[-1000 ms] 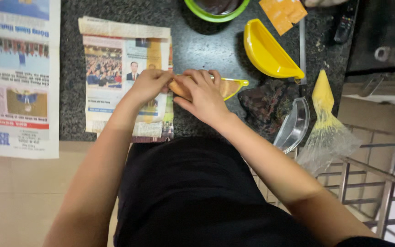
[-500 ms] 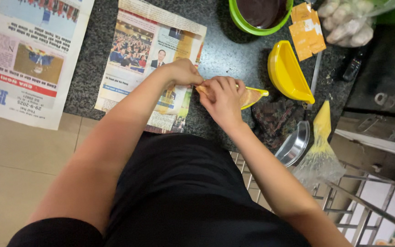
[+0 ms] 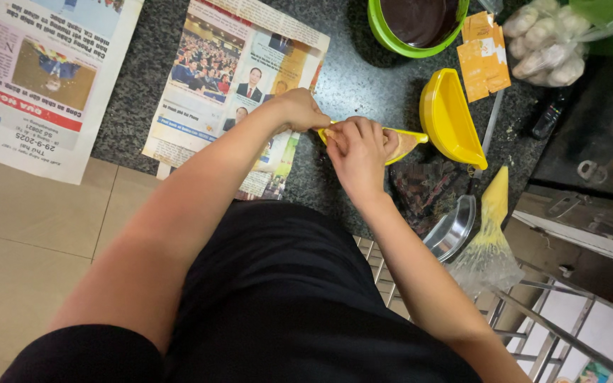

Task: The person wraps boat-shaped bread in newspaper and places it into a plastic sleeve, then applies cream to a cake slice with a piping bag and rolls the cake in newspaper.

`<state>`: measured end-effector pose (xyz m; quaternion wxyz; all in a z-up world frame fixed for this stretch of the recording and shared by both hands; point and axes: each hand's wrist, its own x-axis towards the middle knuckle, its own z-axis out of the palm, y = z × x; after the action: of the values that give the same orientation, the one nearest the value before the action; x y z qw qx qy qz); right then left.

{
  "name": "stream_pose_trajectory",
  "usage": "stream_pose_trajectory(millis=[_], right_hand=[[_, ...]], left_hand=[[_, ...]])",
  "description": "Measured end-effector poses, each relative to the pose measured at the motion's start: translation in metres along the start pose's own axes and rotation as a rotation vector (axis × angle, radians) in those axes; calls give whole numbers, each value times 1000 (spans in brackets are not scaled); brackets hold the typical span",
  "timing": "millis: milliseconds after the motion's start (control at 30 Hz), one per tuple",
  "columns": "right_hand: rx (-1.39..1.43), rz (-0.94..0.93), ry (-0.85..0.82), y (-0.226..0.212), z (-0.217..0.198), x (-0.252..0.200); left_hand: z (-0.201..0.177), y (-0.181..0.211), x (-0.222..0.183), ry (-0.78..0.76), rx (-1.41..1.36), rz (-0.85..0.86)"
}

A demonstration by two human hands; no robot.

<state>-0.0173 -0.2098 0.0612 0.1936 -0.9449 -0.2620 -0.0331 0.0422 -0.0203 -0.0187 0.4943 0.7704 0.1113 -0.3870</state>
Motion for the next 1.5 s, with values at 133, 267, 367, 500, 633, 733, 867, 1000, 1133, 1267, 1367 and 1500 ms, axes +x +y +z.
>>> stream_pose_trajectory(millis=[133, 267, 367, 500, 633, 733, 867, 1000, 1133, 1267, 1367, 1500], right_hand=[[21, 19, 1, -2, 2, 2], [223, -93, -126, 6, -17, 4], [332, -121, -213, 15, -35, 7], [238, -155, -292, 22, -42, 15], [130, -217, -248, 19, -38, 18], [62, -232, -185, 17, -31, 17], [-62, -239, -163, 15, -19, 19], [-130, -237, -154, 11, -14, 19], [18, -275, -198, 16, -30, 21], [155, -212, -203, 22, -44, 19], [151, -184, -227, 21, -39, 20], [139, -178, -242, 17, -35, 20]], left_hand=[[-2, -3, -1, -1, -14, 2], [-5, -4, -2, -9, -3, 17], [-5, -6, -4, -18, -14, -7], [-4, -7, -2, -27, -66, 8], [-4, -9, -1, -26, -68, 26], [-3, -10, -1, -29, -68, 35], [-4, -9, -3, -39, -65, 16], [-4, -5, -8, -50, -62, 13], [-3, -5, -20, -1, -106, 44], [2, -9, -34, -10, -212, 108], [10, -10, -35, 24, -192, 148], [22, -14, -31, 134, -172, 177]])
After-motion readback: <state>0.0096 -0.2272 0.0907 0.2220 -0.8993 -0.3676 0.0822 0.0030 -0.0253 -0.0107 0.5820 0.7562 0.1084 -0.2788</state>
